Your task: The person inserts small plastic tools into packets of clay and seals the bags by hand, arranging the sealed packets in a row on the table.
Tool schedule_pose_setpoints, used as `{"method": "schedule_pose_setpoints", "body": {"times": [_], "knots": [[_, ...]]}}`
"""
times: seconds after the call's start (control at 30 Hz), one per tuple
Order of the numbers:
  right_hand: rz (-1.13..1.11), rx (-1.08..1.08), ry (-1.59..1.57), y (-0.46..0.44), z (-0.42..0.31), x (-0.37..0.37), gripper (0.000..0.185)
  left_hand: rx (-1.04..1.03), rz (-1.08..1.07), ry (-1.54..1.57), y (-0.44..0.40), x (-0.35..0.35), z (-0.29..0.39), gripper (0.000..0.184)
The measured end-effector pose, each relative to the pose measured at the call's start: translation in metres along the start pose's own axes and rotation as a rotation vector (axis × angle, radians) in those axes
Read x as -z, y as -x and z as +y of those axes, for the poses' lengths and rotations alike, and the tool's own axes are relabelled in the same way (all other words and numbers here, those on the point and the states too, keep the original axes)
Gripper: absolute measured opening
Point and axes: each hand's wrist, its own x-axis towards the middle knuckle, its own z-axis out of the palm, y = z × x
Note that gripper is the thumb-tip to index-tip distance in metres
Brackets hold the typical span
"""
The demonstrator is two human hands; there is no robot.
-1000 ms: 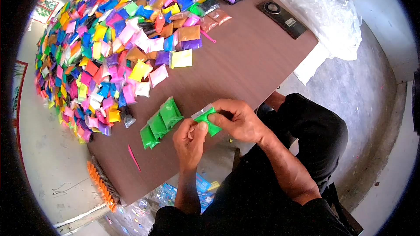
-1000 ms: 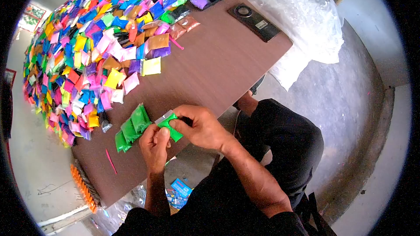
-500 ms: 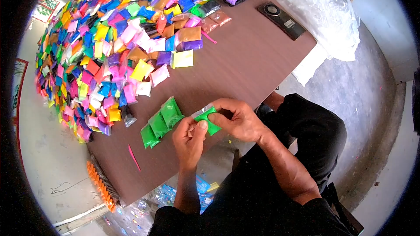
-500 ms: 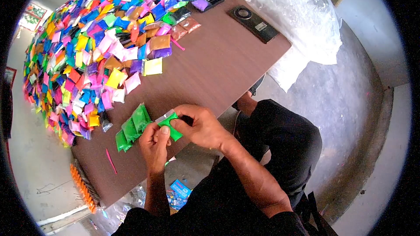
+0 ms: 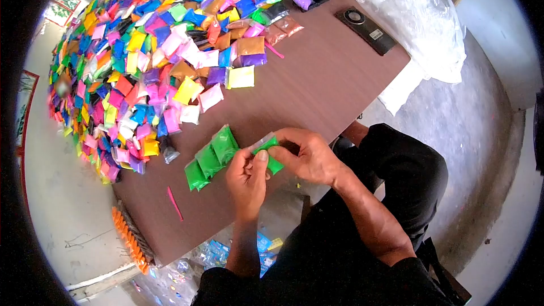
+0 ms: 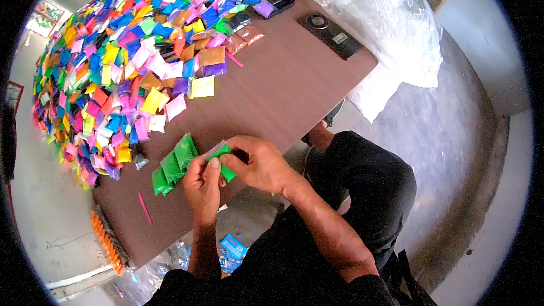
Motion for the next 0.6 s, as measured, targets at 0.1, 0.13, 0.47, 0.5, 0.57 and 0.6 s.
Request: {"method": "schedule_pose_setpoints", "body": {"times": [0.1,0.13,0.47,0.5,0.57,0.6], "knots": [[0.113,0.019,0.146,0.001,-0.005,0.006,0.031,0.028,0.068,0.046,0.0,-0.006,0.007,0.022],[0.21,0.041,0.272,0.001,-0.007,0.01,0.037,0.049,0.1,0.084,0.0,-0.008,0.008,0.023],[0.39,0.042,0.781,0.001,-0.017,0.005,0.04,-0.121,0.064,-0.12,0.018,0.001,0.009,0.02],[0.387,0.044,0.788,0.005,-0.021,0.005,0.04,-0.12,0.067,-0.113,0.023,0.005,0.006,0.02],[0.312,0.09,0.871,0.012,-0.026,0.004,0.043,-0.319,0.157,-0.293,0.031,0.017,-0.001,0.019],[0.312,0.098,0.872,0.013,-0.028,0.003,0.043,-0.269,0.187,-0.274,0.038,0.025,0.003,0.016]]}}
